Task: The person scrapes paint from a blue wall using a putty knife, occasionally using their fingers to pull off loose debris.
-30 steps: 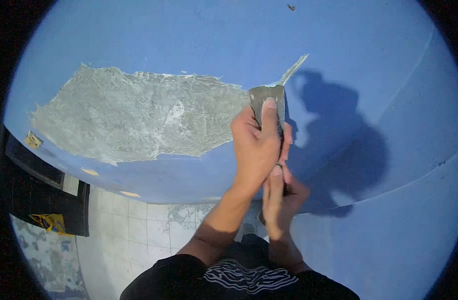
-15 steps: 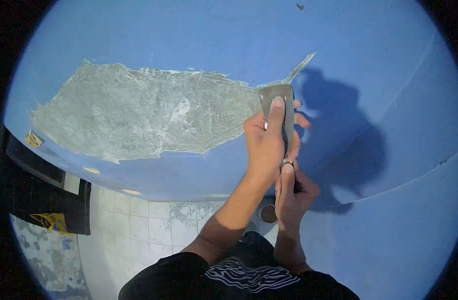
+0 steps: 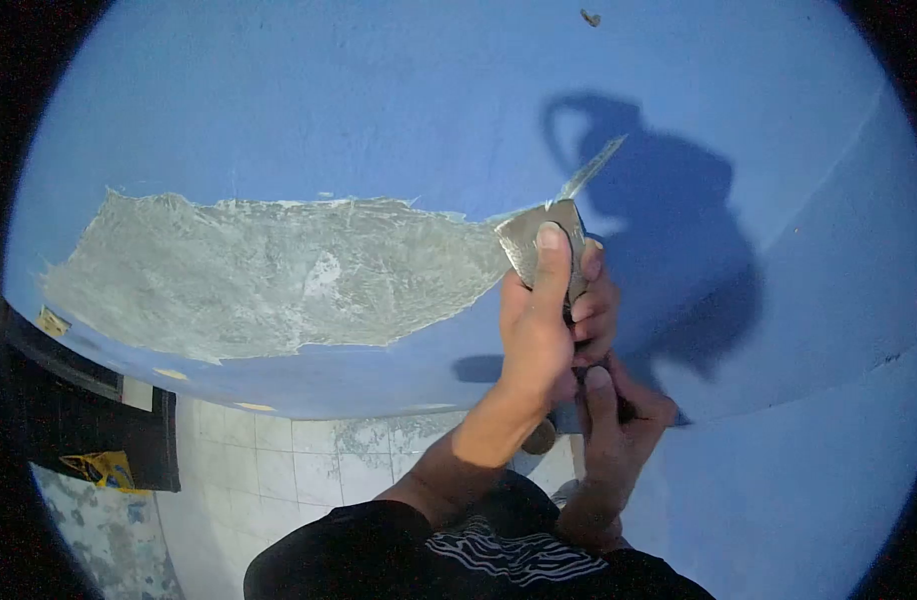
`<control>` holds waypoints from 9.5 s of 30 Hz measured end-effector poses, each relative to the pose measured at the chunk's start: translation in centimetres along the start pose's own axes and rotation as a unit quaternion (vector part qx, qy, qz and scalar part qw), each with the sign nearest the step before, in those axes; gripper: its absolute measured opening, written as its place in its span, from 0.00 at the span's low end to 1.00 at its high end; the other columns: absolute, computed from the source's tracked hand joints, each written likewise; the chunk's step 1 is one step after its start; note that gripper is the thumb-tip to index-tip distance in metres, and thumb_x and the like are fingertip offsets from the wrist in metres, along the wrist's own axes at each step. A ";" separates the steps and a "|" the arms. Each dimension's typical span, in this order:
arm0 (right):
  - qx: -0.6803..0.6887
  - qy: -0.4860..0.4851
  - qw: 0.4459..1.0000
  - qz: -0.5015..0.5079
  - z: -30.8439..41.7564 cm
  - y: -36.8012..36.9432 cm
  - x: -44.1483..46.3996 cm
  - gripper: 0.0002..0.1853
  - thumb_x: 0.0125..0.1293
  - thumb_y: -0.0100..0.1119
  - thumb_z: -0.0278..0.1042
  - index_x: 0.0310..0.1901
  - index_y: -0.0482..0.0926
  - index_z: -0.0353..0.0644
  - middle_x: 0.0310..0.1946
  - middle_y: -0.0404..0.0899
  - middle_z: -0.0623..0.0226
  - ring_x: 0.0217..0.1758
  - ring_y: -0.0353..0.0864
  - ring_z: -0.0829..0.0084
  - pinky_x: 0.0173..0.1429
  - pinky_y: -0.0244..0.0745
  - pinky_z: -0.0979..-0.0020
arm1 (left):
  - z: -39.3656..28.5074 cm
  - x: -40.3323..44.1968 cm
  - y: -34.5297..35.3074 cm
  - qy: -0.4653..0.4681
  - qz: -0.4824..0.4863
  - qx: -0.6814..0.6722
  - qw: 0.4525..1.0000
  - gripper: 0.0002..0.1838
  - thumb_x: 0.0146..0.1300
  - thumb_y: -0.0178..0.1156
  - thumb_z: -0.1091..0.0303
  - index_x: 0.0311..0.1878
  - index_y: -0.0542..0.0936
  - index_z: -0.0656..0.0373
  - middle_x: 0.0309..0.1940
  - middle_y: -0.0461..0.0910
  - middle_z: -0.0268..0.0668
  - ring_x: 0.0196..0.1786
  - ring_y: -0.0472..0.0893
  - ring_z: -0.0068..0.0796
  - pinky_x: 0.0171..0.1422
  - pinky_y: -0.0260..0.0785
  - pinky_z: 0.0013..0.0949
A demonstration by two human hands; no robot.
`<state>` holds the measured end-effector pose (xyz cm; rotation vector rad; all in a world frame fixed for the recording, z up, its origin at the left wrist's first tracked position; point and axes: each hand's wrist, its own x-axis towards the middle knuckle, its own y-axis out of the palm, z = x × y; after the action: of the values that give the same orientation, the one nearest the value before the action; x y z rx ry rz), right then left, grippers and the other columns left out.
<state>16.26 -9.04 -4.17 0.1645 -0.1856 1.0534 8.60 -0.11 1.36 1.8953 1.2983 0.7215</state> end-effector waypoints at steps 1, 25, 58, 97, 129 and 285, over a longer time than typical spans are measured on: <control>-0.008 0.016 1.000 0.000 0.7 -0.4 0.2 0.14 0.65 0.65 0.28 0.48 0.83 0.26 0.20 0.78 0.71 0.24 0.71 0.85 0.28 0.66 0.78 | 0.1 0.0 0.3 0.001 0.000 0.000 1.000 0.24 0.75 0.45 0.40 0.34 0.70 0.52 0.17 0.60 0.23 0.15 0.54 0.13 0.14 0.42 0.21; -0.151 -0.159 0.975 0.035 1.4 -1.9 1.0 0.14 0.68 0.59 0.26 0.51 0.83 0.28 0.17 0.71 0.76 0.20 0.63 0.87 0.22 0.53 0.79 | 0.1 -0.4 1.2 0.053 0.010 -0.079 0.995 0.21 0.78 0.46 0.48 0.32 0.68 0.53 0.18 0.59 0.24 0.15 0.53 0.13 0.16 0.42 0.22; -0.021 -0.014 1.000 0.011 -2.4 3.7 -2.8 0.13 0.67 0.61 0.28 0.47 0.83 0.26 0.24 0.81 0.65 0.28 0.74 0.84 0.34 0.70 0.77 | -2.6 -1.4 -1.5 0.045 -0.040 0.090 0.994 0.21 0.75 0.53 0.50 0.32 0.73 0.57 0.15 0.61 0.26 0.13 0.56 0.15 0.15 0.45 0.23; -0.045 -0.047 0.998 0.006 -3.1 5.9 -4.4 0.15 0.69 0.59 0.33 0.51 0.82 0.29 0.29 0.83 0.62 0.30 0.77 0.80 0.39 0.73 0.75 | -4.3 -2.5 -2.9 0.011 -0.033 0.118 0.992 0.21 0.75 0.52 0.49 0.33 0.72 0.56 0.15 0.60 0.26 0.14 0.55 0.14 0.16 0.44 0.23; -0.042 -0.109 0.993 -0.016 -2.1 7.1 -4.9 0.16 0.75 0.52 0.34 0.44 0.82 0.26 0.18 0.69 0.78 0.20 0.61 0.89 0.24 0.53 0.80 | -5.6 -2.7 -3.1 -0.029 -0.028 0.100 0.994 0.19 0.74 0.54 0.51 0.34 0.73 0.56 0.15 0.62 0.27 0.14 0.59 0.16 0.15 0.47 0.23; 0.117 -0.076 0.990 0.035 -1.4 6.0 -4.9 0.15 0.76 0.47 0.34 0.39 0.81 0.32 0.17 0.68 0.77 0.14 0.59 0.89 0.17 0.50 0.80 | -2.3 -2.8 -1.9 0.193 -0.057 0.304 0.931 0.19 0.78 0.44 0.59 0.32 0.72 0.62 0.15 0.75 0.38 0.11 0.70 0.21 0.14 0.62 0.28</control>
<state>8.75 -9.90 -6.40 0.4536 -0.2072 1.1314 4.85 -1.70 1.04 2.1921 2.0498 0.7051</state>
